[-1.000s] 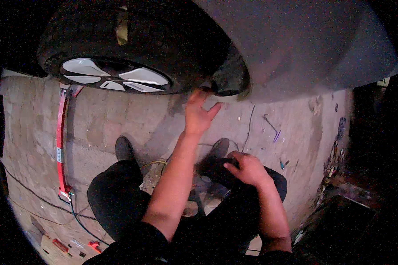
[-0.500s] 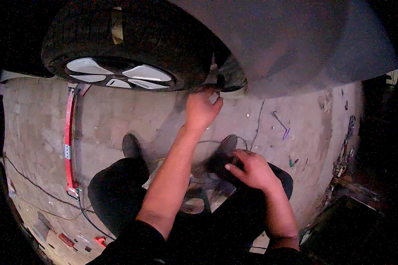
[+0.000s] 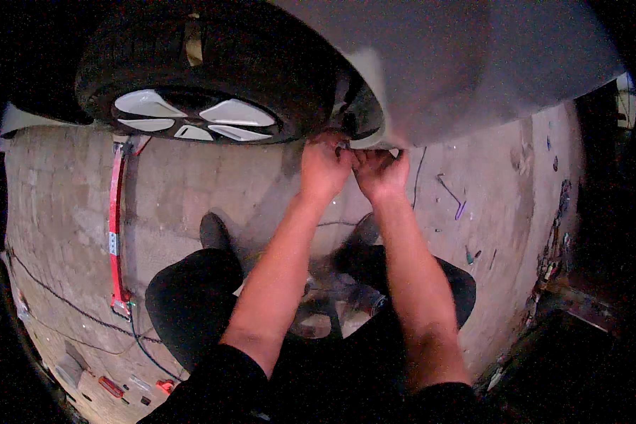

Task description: The person removes a white car bumper by hand, detaching clips and pulling it away from the vehicle. They then reattach the bumper, aligning it and pressing it back into place around the wheel arch and headlight area.

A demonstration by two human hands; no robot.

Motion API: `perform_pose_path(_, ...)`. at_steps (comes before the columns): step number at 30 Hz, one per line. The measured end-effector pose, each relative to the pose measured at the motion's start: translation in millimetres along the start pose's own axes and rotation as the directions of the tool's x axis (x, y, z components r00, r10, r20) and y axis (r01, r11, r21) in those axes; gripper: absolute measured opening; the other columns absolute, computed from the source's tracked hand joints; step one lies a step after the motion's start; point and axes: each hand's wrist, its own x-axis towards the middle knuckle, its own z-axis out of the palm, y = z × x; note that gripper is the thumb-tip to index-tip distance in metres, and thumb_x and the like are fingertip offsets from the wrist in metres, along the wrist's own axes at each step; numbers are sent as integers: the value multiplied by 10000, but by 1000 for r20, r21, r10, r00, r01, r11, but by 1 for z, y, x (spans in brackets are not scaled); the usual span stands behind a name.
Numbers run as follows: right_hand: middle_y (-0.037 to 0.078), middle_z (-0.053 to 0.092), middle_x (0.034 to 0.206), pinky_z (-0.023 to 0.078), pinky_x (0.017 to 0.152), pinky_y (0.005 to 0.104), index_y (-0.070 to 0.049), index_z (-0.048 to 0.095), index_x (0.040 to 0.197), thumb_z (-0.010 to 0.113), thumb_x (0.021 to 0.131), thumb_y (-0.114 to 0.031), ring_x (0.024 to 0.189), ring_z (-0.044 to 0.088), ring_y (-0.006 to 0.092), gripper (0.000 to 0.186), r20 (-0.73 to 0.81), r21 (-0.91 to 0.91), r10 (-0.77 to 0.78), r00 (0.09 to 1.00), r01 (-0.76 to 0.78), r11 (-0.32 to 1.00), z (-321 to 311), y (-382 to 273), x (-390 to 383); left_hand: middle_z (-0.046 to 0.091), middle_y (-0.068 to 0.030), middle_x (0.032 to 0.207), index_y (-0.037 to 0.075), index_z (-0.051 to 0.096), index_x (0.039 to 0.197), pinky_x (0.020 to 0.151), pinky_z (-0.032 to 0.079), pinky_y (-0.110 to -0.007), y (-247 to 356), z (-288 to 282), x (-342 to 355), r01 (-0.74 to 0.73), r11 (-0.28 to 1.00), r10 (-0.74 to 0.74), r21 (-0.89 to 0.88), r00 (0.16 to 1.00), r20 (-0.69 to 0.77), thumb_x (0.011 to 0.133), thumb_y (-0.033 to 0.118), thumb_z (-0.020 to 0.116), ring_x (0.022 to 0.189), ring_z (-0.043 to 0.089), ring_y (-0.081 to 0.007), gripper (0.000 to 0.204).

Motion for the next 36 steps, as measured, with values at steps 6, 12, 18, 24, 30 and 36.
perform_pose_path(6,148,475,1497,325,1167,496,-47,417,1473,536,929,-457,1355,433,356,691,43,182,-184,982,173,968,15,28,3,691,-213,1077,12,688,1049,921,514,-492,0,2,-10,-37,999,37,-26,999,-18,789,149,637,1029,636,-426,298)
perform_pose_path(12,109,540,1423,401,1092,530,-130,532,1407,502,924,-502,1277,498,336,610,130,173,-155,979,132,976,-12,29,50,683,-230,1132,-1,674,1103,932,521,-485,2,1,-11,18,996,-18,-85,1000,-2,811,176,642,1084,632,-422,343)
perform_pose_path(18,131,577,1372,464,1033,528,-116,566,1365,516,940,-469,1225,542,350,555,272,190,-20,962,-34,981,-35,24,73,625,-236,1258,-6,661,1149,951,517,-480,16,3,-21,85,991,-92,-106,994,-59,827,171,640,1138,604,-445,367)
perform_pose_path(24,159,623,1280,523,966,506,-75,574,1336,513,955,-453,1134,597,346,540,409,250,46,912,-160,955,-40,31,86,621,-233,1238,10,659,1155,951,511,-462,8,5,-24,37,980,-54,-195,995,-81,823,144,634,1120,602,-438,359)
perform_pose_path(30,152,670,1156,561,883,458,-75,609,1261,518,956,-479,1009,645,326,515,681,93,258,685,-431,898,-62,27,126,662,-205,1112,11,667,1102,905,518,-465,13,6,-17,-39,976,22,-213,996,-82,776,131,679,1039,622,-413,347)
perform_pose_path(36,137,673,1119,563,860,442,-79,614,1228,520,962,-472,974,645,312,484,575,180,211,790,-373,910,-40,40,124,673,-202,1098,20,683,1111,921,508,-450,17,1,-10,33,993,-35,-117,999,-11,743,171,764,1047,616,-407,406)
